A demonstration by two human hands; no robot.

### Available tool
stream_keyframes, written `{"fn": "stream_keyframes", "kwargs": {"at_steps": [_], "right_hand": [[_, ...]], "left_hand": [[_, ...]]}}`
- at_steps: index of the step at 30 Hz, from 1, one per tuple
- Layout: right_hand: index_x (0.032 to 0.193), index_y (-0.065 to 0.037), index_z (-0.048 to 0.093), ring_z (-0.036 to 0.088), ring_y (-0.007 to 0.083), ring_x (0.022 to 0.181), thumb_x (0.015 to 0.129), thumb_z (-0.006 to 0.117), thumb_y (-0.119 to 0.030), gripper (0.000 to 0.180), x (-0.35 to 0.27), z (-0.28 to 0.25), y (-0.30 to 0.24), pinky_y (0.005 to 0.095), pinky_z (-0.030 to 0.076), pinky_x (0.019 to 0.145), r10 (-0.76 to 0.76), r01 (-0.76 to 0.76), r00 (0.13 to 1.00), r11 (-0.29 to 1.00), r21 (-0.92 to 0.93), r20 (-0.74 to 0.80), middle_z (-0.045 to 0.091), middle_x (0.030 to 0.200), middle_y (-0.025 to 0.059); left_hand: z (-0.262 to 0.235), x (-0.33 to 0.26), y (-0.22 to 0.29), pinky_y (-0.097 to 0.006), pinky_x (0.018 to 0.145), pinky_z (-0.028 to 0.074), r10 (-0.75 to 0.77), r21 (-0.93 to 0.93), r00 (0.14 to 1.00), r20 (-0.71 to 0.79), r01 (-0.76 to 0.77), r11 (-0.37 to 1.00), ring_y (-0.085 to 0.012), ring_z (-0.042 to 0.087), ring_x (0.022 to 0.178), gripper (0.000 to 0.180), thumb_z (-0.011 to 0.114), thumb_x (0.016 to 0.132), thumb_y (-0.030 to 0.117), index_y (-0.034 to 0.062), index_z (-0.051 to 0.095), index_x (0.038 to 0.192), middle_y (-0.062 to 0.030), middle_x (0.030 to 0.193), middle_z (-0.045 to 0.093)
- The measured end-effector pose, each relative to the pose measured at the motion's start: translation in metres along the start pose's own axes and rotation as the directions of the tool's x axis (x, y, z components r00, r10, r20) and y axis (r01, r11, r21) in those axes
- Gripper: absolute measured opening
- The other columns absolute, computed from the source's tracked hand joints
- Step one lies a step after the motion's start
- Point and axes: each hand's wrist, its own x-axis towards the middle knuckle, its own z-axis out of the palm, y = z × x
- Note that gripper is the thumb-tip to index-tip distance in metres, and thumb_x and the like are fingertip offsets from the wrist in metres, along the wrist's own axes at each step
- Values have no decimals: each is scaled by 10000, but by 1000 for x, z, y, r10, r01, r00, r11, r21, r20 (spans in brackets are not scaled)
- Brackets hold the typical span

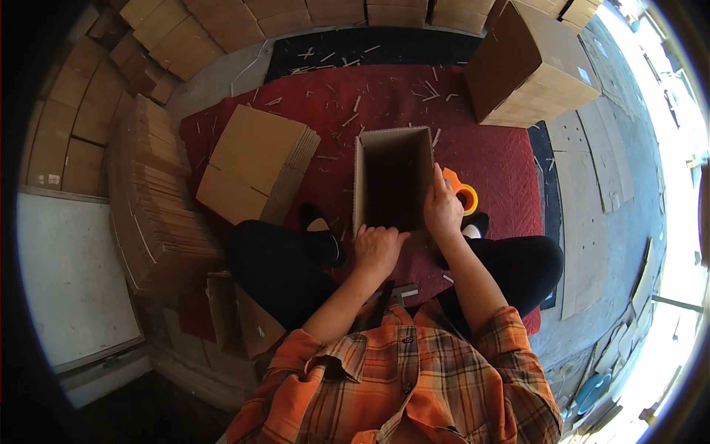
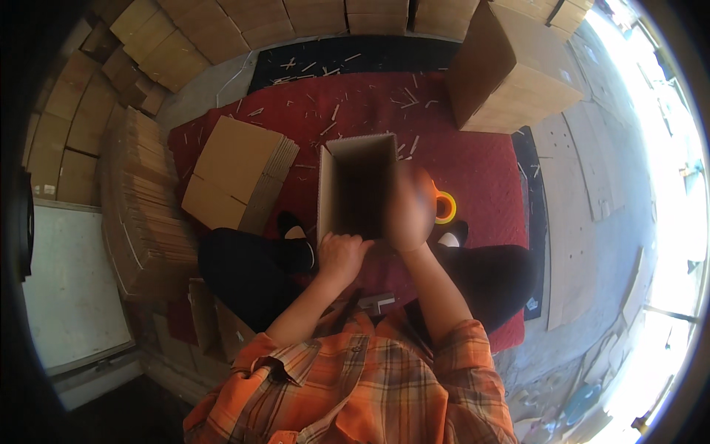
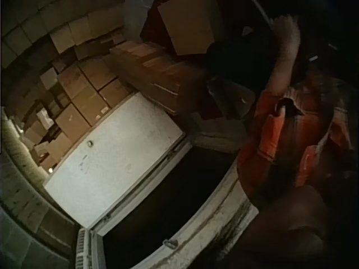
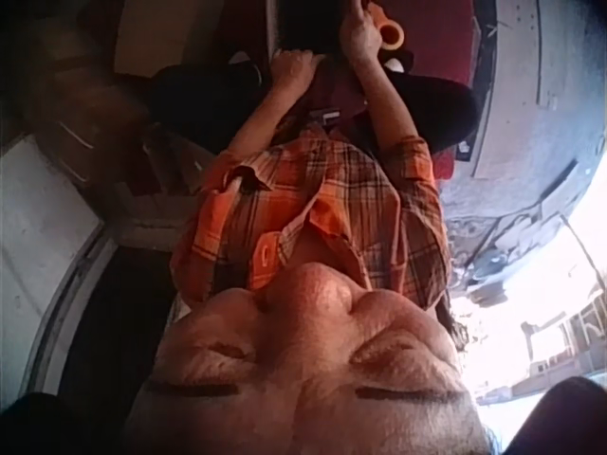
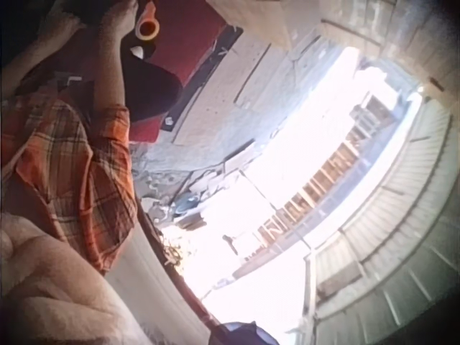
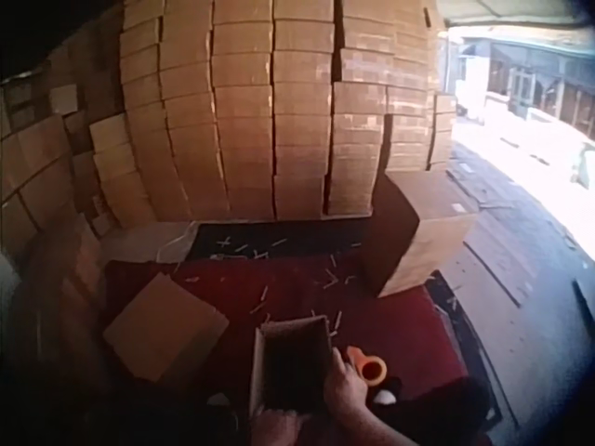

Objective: The person assembles cardboard boxes by folding flat cardboard sheets into shape and sealing them with a tape dispenser, then stacks the finished boxes onto a pile.

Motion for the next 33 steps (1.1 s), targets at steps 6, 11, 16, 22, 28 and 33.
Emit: {"fn": "stream_keyframes", "kwargs": {"at_steps": [6,11,16,22,28,33], "right_hand": [[1450,-130,423,668,328,945,907,537,-123,555,3,-13,-16,464,541,769,36,-32,989,999,-33,144,628,1171,166],[1469,-98,388,409,288,1344,788,610,-57,717,33,-8,-37,461,385,1030,-279,280,960,938,-206,35,431,1473,112],[1471,-85,376,378,287,1385,780,609,-57,730,76,21,-58,429,369,1060,-498,502,864,850,-161,70,412,1501,113],[1444,-52,376,502,271,1288,812,552,-46,657,60,10,-56,410,381,1046,-527,533,843,845,-39,106,583,1331,138],[1397,-5,409,607,296,1115,845,501,-64,563,34,20,-36,410,454,935,-444,456,855,890,18,269,665,1151,163],[1329,-23,512,589,311,1159,866,512,-45,463,43,0,-29,411,472,949,-410,380,820,912,156,400,647,1192,172]], "left_hand": [[40,34,-21,-443,955,353,3,148,999,-42,3,989,-299,577,936,238,629,877,299,117,753,788,-119,848,638],[50,42,-16,-487,1010,315,-55,238,998,30,46,970,-291,544,1003,254,580,906,236,107,769,798,-119,962,636],[29,49,0,-532,987,386,-121,141,993,-7,120,983,-345,424,1274,445,539,884,133,73,546,1325,-150,1368,472],[13,51,-7,-433,943,515,-154,73,984,-93,161,984,-384,131,1479,744,526,885,61,71,160,1534,-145,1616,76],[30,75,-18,-398,962,516,-56,228,990,-132,86,970,-345,104,1491,741,553,906,136,74,160,1532,-138,1609,102],[27,87,-31,-446,1112,362,-140,265,988,67,118,957,-339,96,1494,758,577,909,150,73,159,1535,-126,1615,106]]}}
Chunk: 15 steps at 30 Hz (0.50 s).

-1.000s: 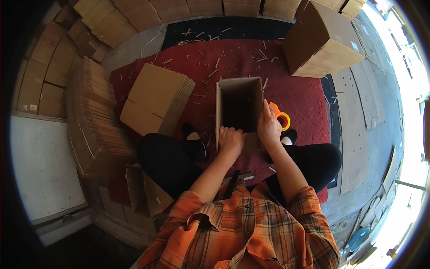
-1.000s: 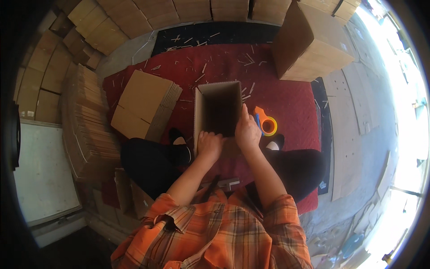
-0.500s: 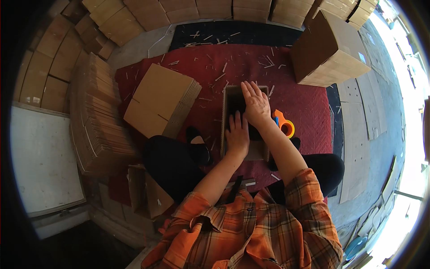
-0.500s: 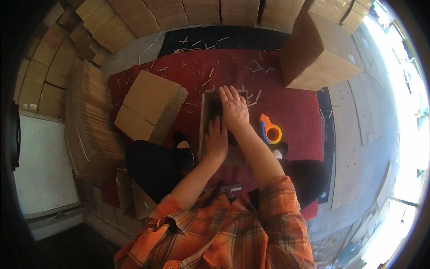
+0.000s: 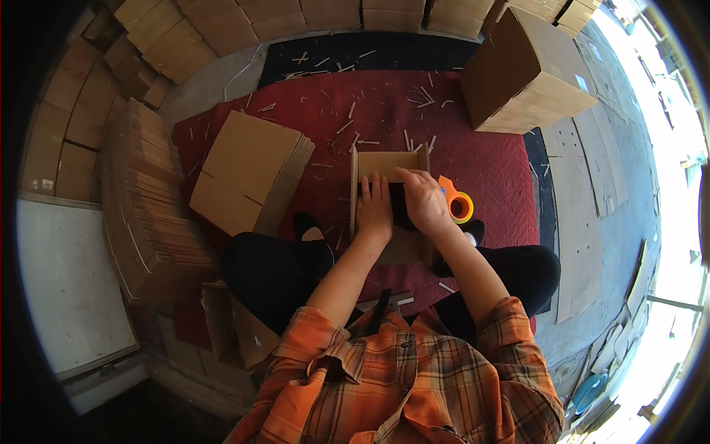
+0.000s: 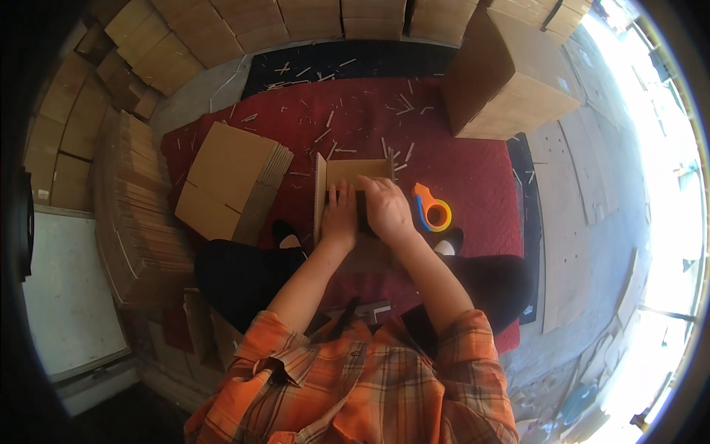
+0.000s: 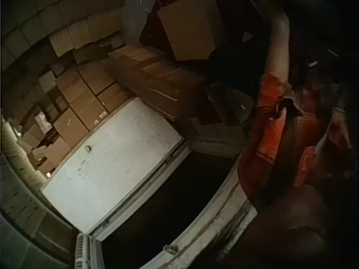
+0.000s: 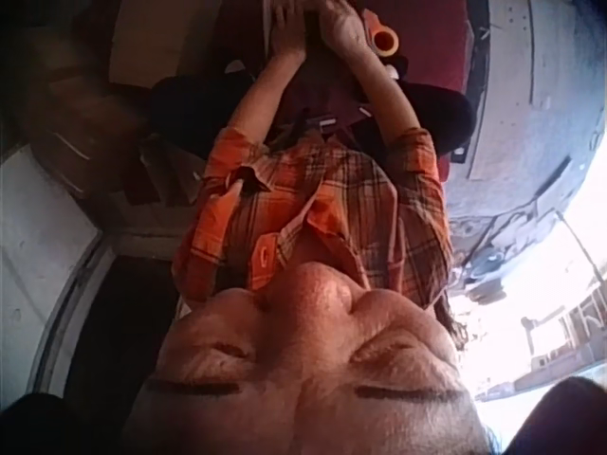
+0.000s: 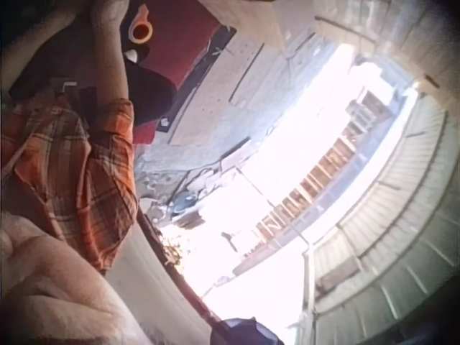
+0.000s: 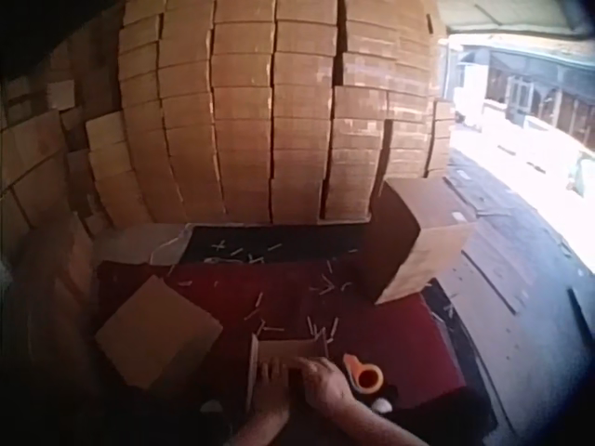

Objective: The person assembles cardboard boxes by folding flat cardboard sheets into shape and sealing them with a tape dispenser, then stacks the finished boxes onto a pile.

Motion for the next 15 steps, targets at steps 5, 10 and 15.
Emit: {"fn": "stream_keyframes", "kwargs": {"at_steps": [5,10,15], "right_hand": [[1468,-45,373,426,336,1345,986,446,-117,492,-25,24,39,387,340,1109,269,-147,858,945,293,-438,418,1481,187],[1504,-65,303,320,346,1420,1004,425,-206,533,-8,58,22,440,309,1124,288,-116,877,904,412,-384,360,1522,184],[1477,-257,409,319,398,1398,988,461,-335,499,-3,76,11,492,356,1082,288,-295,907,955,25,-308,332,1556,105]], "left_hand": [[-28,-5,14,-446,1137,295,11,-128,987,157,9,992,-359,96,1493,842,653,856,144,59,169,1540,-105,1632,87],[-6,-1,7,-449,1107,322,20,-104,999,32,-17,994,-368,124,1487,758,610,879,159,65,232,1529,-101,1625,127],[-4,-4,-6,-444,1079,350,49,-151,999,13,-46,987,-378,177,1472,658,520,918,149,75,269,1522,-106,1611,180]]}}
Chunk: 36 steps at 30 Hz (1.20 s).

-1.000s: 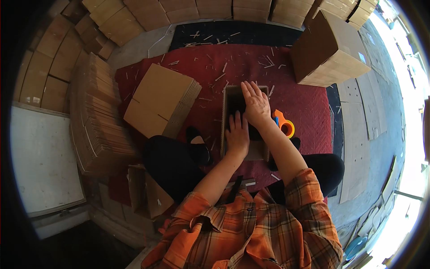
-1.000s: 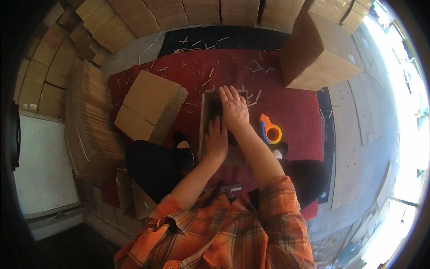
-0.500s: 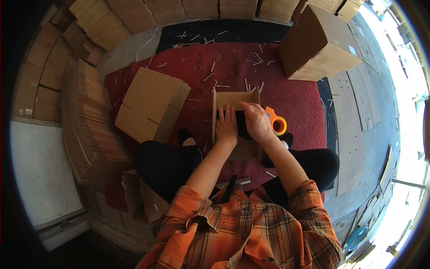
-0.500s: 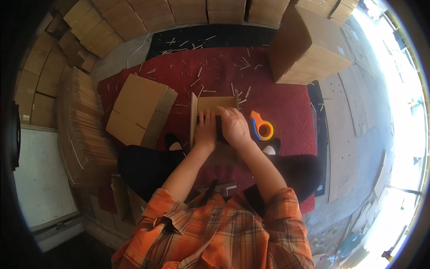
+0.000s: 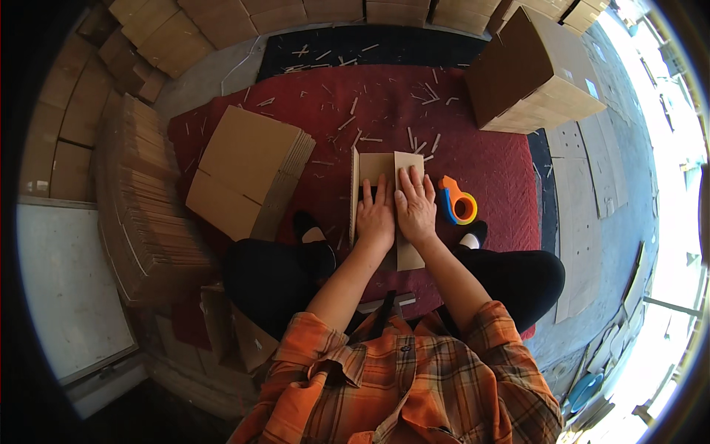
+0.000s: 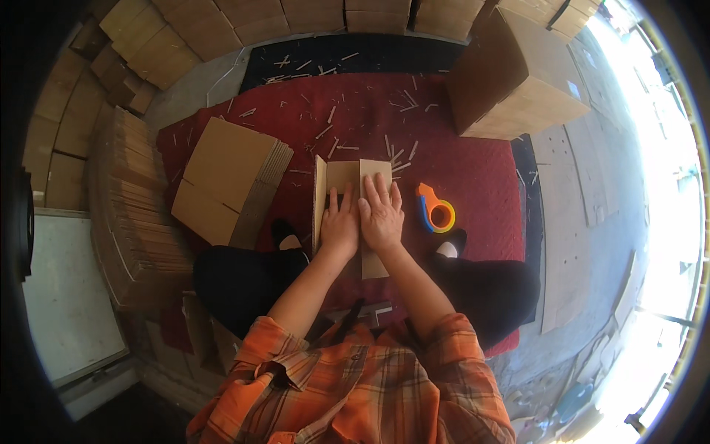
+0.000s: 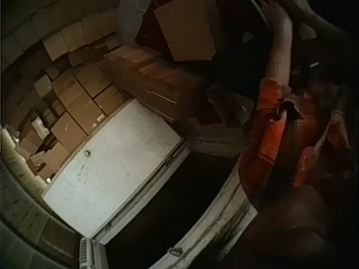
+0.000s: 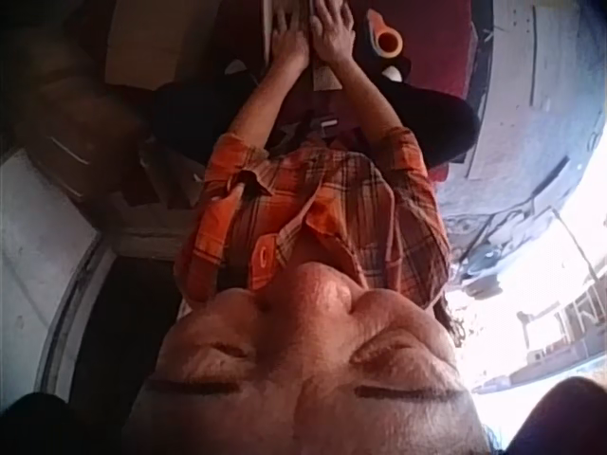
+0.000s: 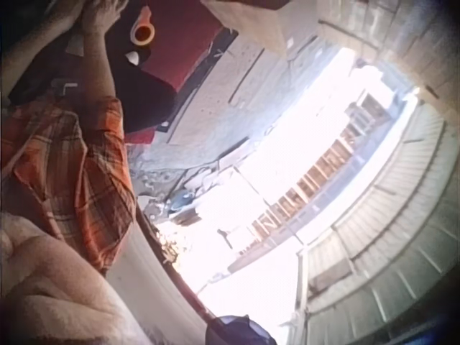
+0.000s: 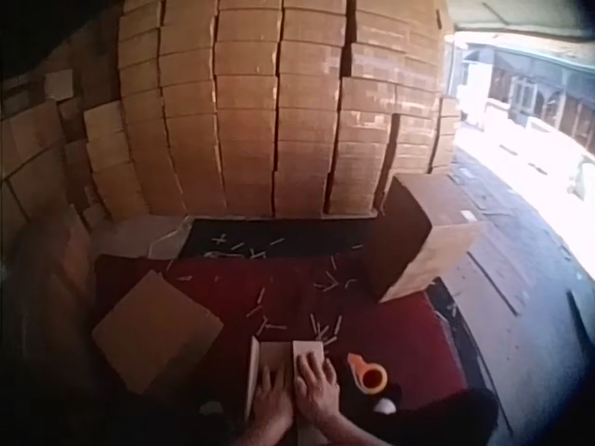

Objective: The person assembles cardboard boxes by folding flat cardboard sheets into shape and sealing them with a tape dispenser, then stacks the finished boxes onto a pile.

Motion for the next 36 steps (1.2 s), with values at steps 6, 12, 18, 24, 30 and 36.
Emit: {"fn": "stream_keyframes", "kwargs": {"at_steps": [6,12,18,24,30,36], "right_hand": [[1429,-300,475,372,434,1348,956,531,-286,477,3,-5,8,470,422,1042,21,-29,999,984,177,45,208,1576,210],[1441,-313,462,399,437,1325,965,531,-233,487,3,-12,17,438,396,1074,63,-73,996,984,159,68,136,1605,178],[1442,-313,460,390,426,1334,970,526,-229,484,2,-4,14,437,386,1085,36,-47,998,978,204,56,126,1610,164],[1444,-299,462,388,414,1330,971,519,-213,483,0,-6,23,444,383,1082,11,-38,994,967,254,108,119,1611,161],[1443,-281,465,377,394,1349,962,523,-200,491,0,-13,20,431,387,1081,8,-38,992,971,235,128,137,1607,159],[1432,-279,481,367,383,1365,949,539,-185,496,0,-13,17,422,399,1076,19,-38,994,983,180,104,156,1603,157]], "left_hand": [[-9,-19,-14,-414,1077,390,192,-176,981,27,-184,967,-410,274,1425,661,611,804,-38,-56,364,1417,-190,1547,281],[-72,-41,-21,-418,1043,409,-32,-473,847,-531,-265,840,-361,482,1265,613,623,905,89,-16,361,1449,-231,1380,470],[-2,-22,-19,-478,1172,212,-14,-882,965,-260,-231,411,-385,180,1465,663,476,999,197,32,134,1542,-220,1594,156],[11,-21,0,-617,1115,213,44,-148,977,-207,-75,986,-412,116,1475,756,540,947,396,88,197,1546,-150,1614,141],[10,-17,5,-598,1130,193,46,-53,984,-173,-55,997,-399,117,1476,691,519,947,342,96,250,1533,-126,1610,166],[18,-15,10,-605,1131,182,24,54,984,-177,-14,998,-378,136,1475,667,516,943,341,104,284,1522,-86,1609,186]]}}
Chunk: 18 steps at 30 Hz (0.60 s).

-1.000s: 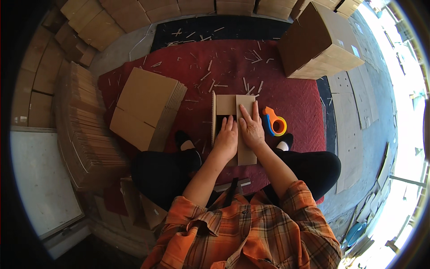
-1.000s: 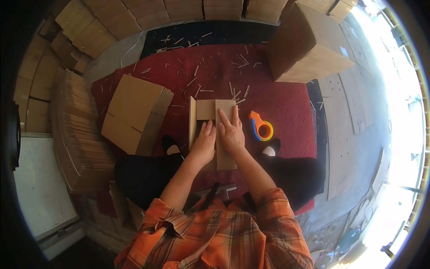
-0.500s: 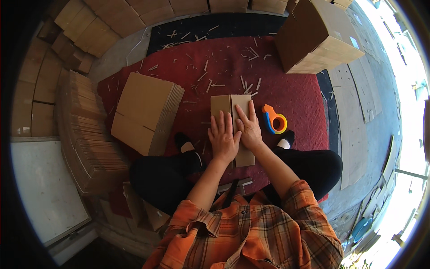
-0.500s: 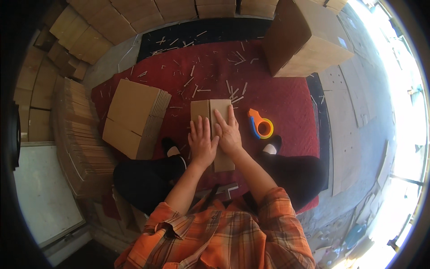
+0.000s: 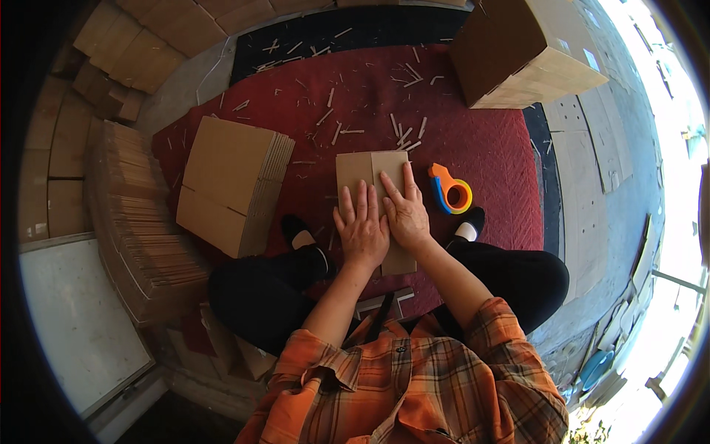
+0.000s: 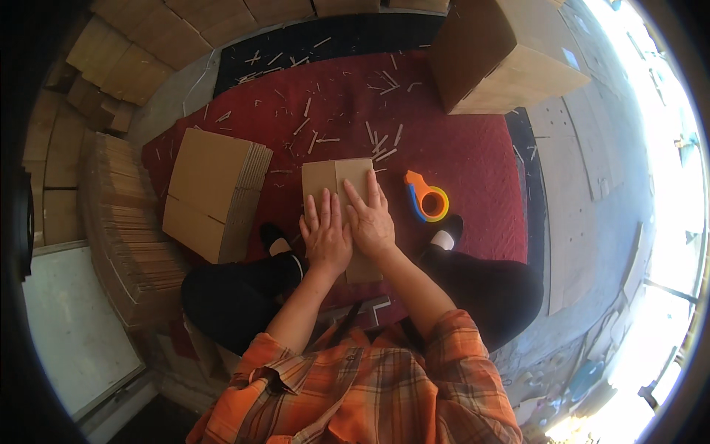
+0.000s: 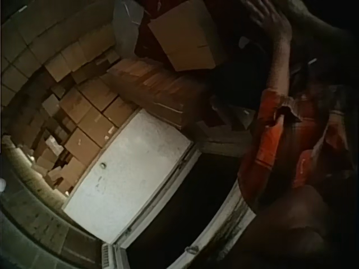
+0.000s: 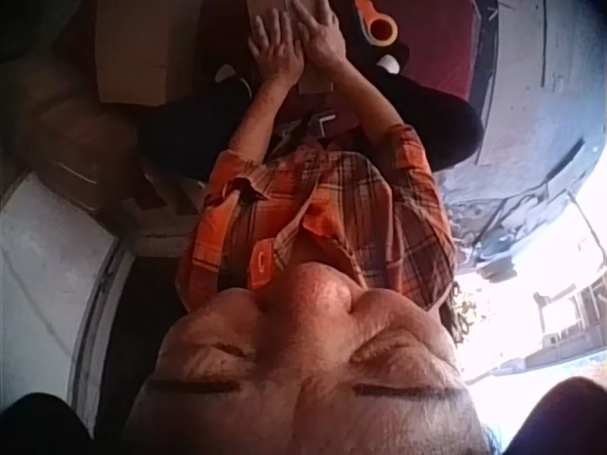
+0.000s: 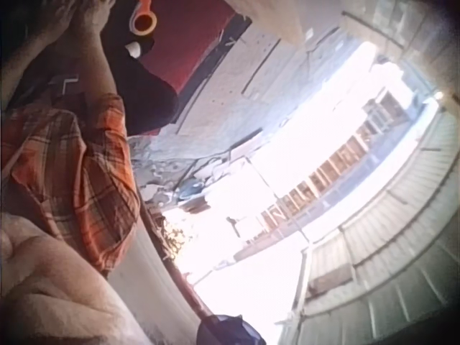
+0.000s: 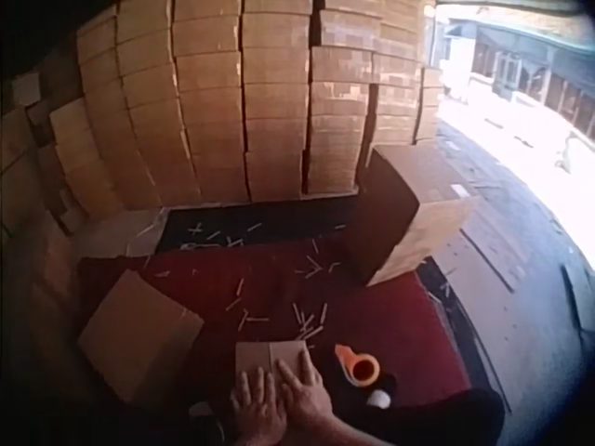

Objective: The person assembles cardboard boxes by folding flat cardboard sheets into shape and sealing them with a tape dispenser, then stacks the finished boxes onto a pile.

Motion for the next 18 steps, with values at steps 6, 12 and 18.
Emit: {"fn": "stream_keyframes", "kwargs": {"at_steps": [6,12,18], "right_hand": [[1423,-286,490,378,382,1357,936,560,-180,503,2,-2,0,432,418,1060,26,-26,999,999,26,21,162,1603,149],[1413,-276,502,386,388,1350,924,574,-162,507,2,1,2,429,424,1056,24,-24,1000,1000,1,-3,166,1603,145],[1284,-68,558,482,356,1270,919,551,-53,366,14,5,44,388,438,1017,93,19,961,917,397,-260,468,1401,187]], "left_hand": [[-3,1,0,-622,1132,165,12,21,999,32,-13,1000,-360,140,1480,675,523,942,355,121,281,1527,-53,1610,198],[1,-8,5,-624,1147,138,12,63,999,46,-15,998,-333,136,1489,675,531,941,327,110,277,1528,-59,1611,196],[0,-20,4,-624,1155,116,8,3,998,58,-9,1000,-309,168,1486,679,548,934,324,74,299,1514,-68,1603,221]]}}
